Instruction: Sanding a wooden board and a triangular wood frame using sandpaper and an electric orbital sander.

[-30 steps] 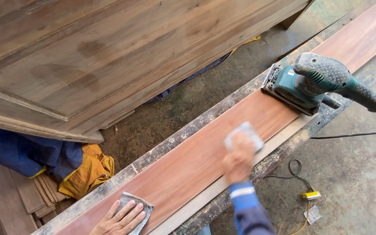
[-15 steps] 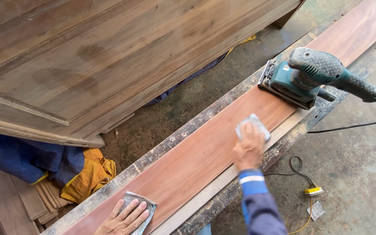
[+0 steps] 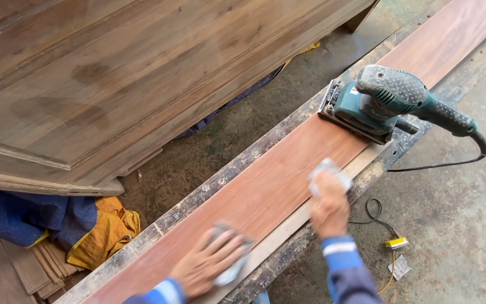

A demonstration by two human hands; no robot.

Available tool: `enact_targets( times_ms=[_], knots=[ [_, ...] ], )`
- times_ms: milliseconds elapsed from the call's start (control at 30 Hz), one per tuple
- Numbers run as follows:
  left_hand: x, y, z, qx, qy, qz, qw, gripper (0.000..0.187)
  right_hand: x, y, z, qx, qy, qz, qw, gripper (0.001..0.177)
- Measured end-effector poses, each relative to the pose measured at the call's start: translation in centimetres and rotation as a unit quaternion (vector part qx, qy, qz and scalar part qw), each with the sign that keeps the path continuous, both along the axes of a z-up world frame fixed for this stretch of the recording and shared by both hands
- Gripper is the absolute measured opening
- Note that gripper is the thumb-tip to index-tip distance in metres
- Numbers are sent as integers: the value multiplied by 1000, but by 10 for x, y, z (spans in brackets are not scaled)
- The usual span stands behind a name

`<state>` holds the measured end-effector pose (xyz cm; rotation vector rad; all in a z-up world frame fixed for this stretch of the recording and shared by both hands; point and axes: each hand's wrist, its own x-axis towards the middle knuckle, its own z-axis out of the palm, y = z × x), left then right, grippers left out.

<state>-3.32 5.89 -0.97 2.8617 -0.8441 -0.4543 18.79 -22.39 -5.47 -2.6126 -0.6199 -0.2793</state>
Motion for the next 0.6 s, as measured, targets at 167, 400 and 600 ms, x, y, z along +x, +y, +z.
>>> enact_targets(
  times_ms=[167,400,600],
  knots=[
    [150,-96,-33,-28,-60,21,998,77,80,-29,-12,-64,59,-37,996,24],
    [62,-25,2,-41,11,-27,999,80,-4,7,-7,41,40,-27,998,37],
    [-130,90,-39,-77,-210,32,974,56,-224,78,-4,58,20,198,978,41]
  ],
)
